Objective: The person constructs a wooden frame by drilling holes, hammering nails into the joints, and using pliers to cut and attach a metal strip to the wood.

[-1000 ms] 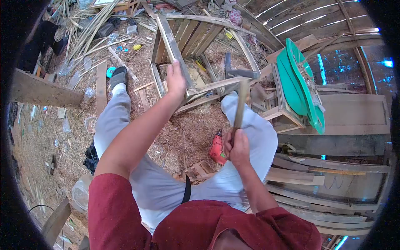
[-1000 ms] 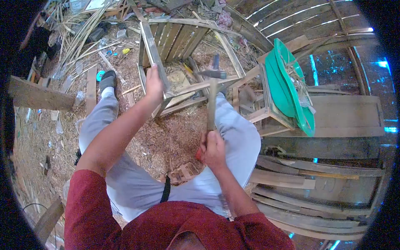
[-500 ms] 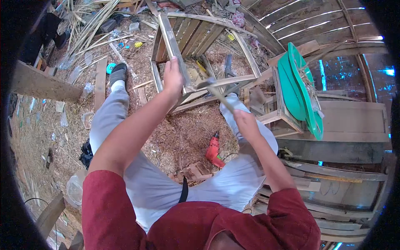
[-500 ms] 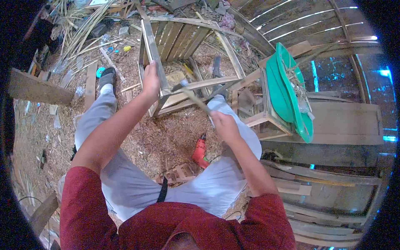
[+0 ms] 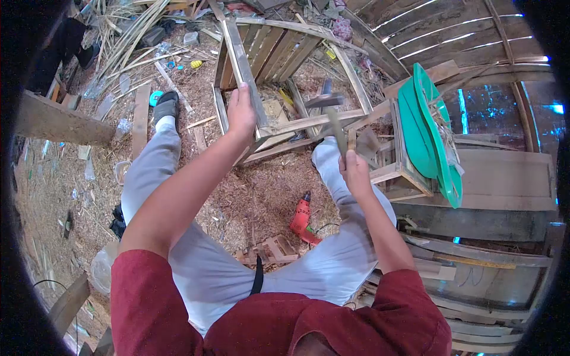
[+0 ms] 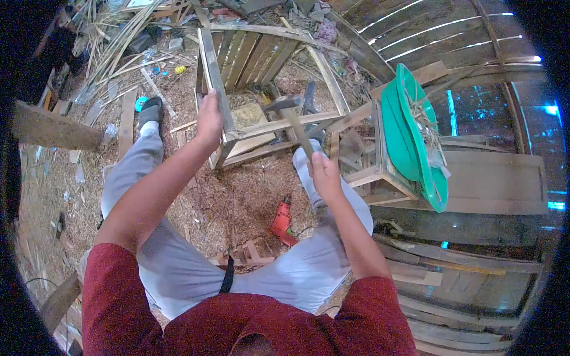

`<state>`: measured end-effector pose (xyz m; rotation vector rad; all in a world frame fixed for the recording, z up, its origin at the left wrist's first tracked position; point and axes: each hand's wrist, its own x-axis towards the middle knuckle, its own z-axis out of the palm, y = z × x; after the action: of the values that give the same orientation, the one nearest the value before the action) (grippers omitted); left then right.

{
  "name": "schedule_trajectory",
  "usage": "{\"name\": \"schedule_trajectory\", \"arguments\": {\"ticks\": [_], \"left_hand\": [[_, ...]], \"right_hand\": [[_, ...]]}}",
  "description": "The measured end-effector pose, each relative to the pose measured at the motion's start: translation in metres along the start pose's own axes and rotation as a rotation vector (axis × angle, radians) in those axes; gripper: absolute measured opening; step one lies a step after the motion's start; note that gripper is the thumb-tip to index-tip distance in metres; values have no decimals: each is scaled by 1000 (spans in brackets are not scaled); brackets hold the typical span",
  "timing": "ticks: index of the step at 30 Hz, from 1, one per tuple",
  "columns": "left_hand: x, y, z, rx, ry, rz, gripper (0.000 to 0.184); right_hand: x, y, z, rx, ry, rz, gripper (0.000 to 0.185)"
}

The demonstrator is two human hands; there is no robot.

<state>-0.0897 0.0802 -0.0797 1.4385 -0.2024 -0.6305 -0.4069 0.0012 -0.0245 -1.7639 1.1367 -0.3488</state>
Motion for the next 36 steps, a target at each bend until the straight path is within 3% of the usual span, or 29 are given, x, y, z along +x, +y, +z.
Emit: {"name": "schedule_trajectory", "arguments": {"ticks": [2,5,6,9,12,18,21,24,27,31,36], "left_hand": [[0,-1,-2,-97,-41,-38,51],[1,2,3,-134,-39,-62,52],[0,3,3,-99,-33,-56,52],[4,-1,-1,-52,-17,-41,52],[5,-4,1,-37,-28,-32,52],[4,2,2,-45,-8,23,52],[4,7,1,-93,-48,-37,52],[3,8,3,-48,-35,-40,52],[3,2,2,-78,-38,-20,53],[9,2,3,-32,-50,-44,53],[6,1,1,-101,-69,-86,52]], "right_hand": [[-4,3,4,130,18,-47,53],[-2,-16,4,-448,-64,-262,53],[0,-11,1,-433,-77,-221,51],[-8,-5,12,52,13,-62,51],[-15,-16,18,-332,-19,-112,50],[-23,8,30,147,45,40,52],[-20,-11,26,-304,-28,-85,53],[-20,5,33,27,33,10,55],[-20,13,34,-206,55,-78,54],[-23,13,32,-84,29,-25,52],[-29,-2,35,-217,48,-67,53]]}}
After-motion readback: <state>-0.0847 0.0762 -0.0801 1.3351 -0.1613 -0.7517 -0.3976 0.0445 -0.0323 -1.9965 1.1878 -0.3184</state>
